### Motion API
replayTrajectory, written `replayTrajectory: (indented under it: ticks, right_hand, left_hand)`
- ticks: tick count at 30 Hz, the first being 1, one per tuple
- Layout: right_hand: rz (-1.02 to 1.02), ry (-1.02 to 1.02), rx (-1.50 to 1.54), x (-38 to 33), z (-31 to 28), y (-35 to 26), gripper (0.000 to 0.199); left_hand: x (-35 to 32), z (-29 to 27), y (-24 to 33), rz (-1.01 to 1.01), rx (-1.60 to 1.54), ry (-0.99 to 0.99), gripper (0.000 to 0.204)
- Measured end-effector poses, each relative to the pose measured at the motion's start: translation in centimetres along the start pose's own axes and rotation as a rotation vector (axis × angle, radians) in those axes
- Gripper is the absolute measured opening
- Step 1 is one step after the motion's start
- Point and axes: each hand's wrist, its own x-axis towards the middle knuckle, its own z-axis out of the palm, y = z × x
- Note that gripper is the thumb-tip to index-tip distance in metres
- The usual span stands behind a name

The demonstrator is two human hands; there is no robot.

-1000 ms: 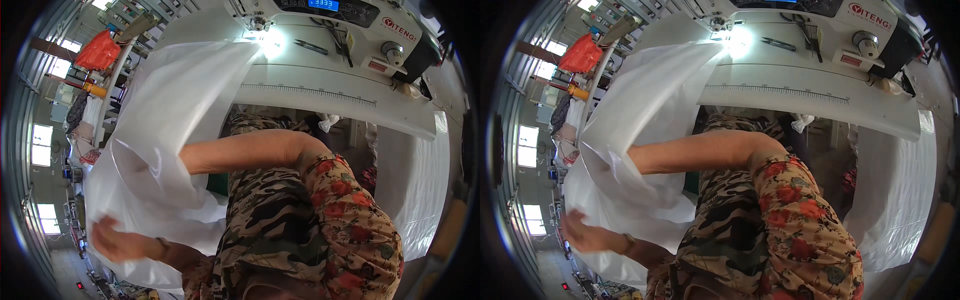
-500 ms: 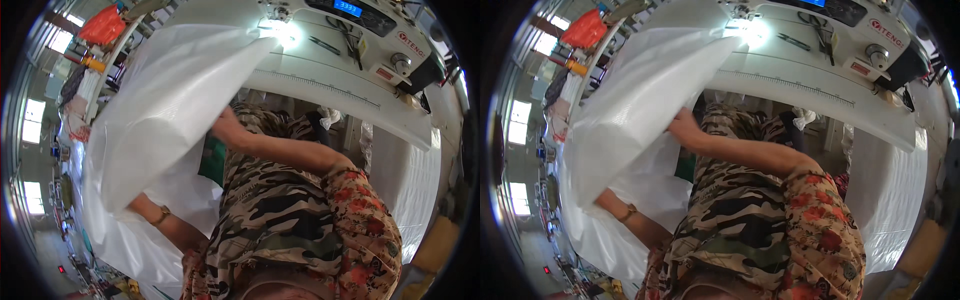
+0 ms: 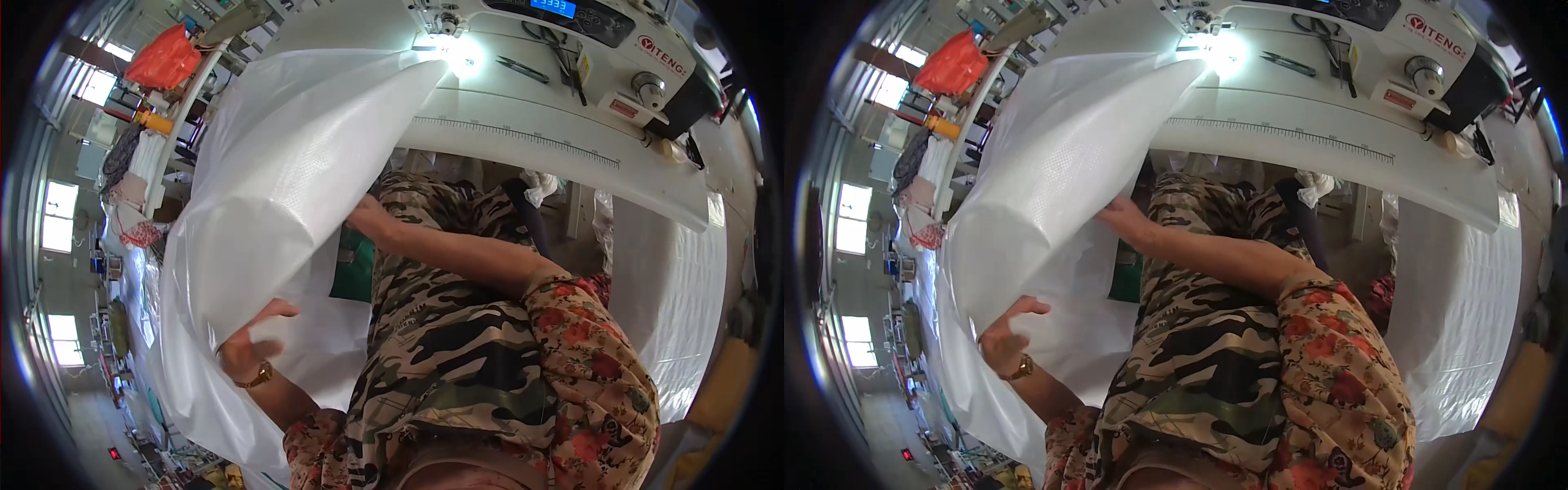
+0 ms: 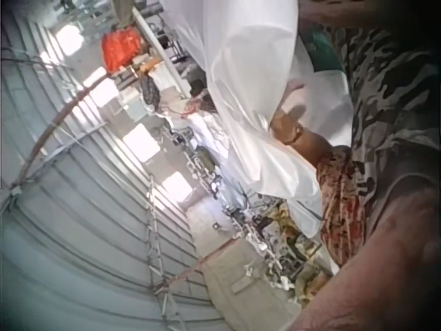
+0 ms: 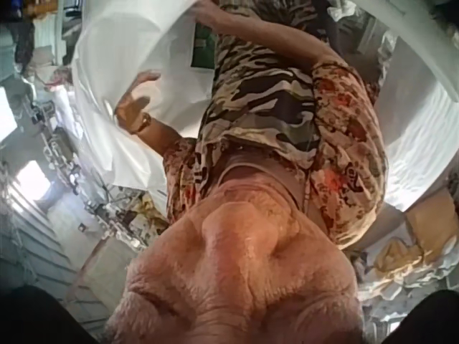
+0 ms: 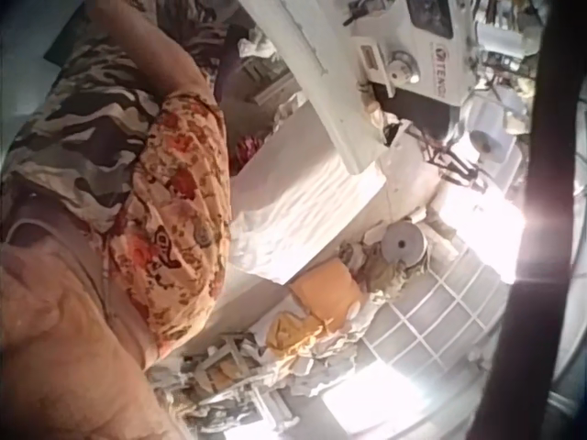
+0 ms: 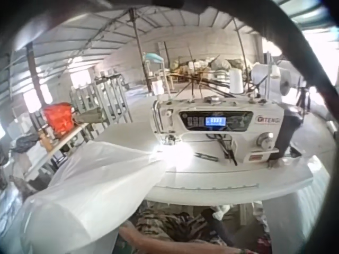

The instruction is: Operating an industrial sewing machine to sew and finish large white plastic bags.

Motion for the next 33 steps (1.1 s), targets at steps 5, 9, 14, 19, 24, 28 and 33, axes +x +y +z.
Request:
replayTrajectory:
  ticks: [5,9,14,19,24,28,33]
  right_hand:
    - [0.059,0.133,-0.056,-0.2,0.0,1.0,0.028]
    - [0.149,0.228,-0.224,-0.1,-1.9,2.4,0.041]
    - [0.102,0.223,-0.332,-7.8,-4.4,-2.1,0.045]
    - [0.061,0.318,-0.083,-17.5,-10.3,-6.2,0.037]
    - [0.235,0.454,-0.615,-14.2,-14.1,-3.0,0.040]
    - [0.177,0.463,-0.592,-13.1,-13.1,-4.9,0.040]
    - [0.002,0.109,-0.536,-17.1,-11.6,-7.2,0.037]
  left_hand:
    - [5.4,3.2,-0.2,0.466,-1.163,0.206,0.059]
    - [9.2,5.4,-2.0,-0.117,0.109,0.514,0.061]
    - [10.4,6.9,-9.9,-0.311,0.842,0.280,0.071]
    - [8.0,9.5,-15.5,-0.465,0.654,0.112,0.066]
    - [7.2,10.5,-15.0,-0.493,0.444,0.189,0.050]
    - [6.9,8.4,-11.8,-0.445,0.455,0.212,0.023]
    - [4.0,5.2,-8.4,-0.707,-0.290,0.321,0.013]
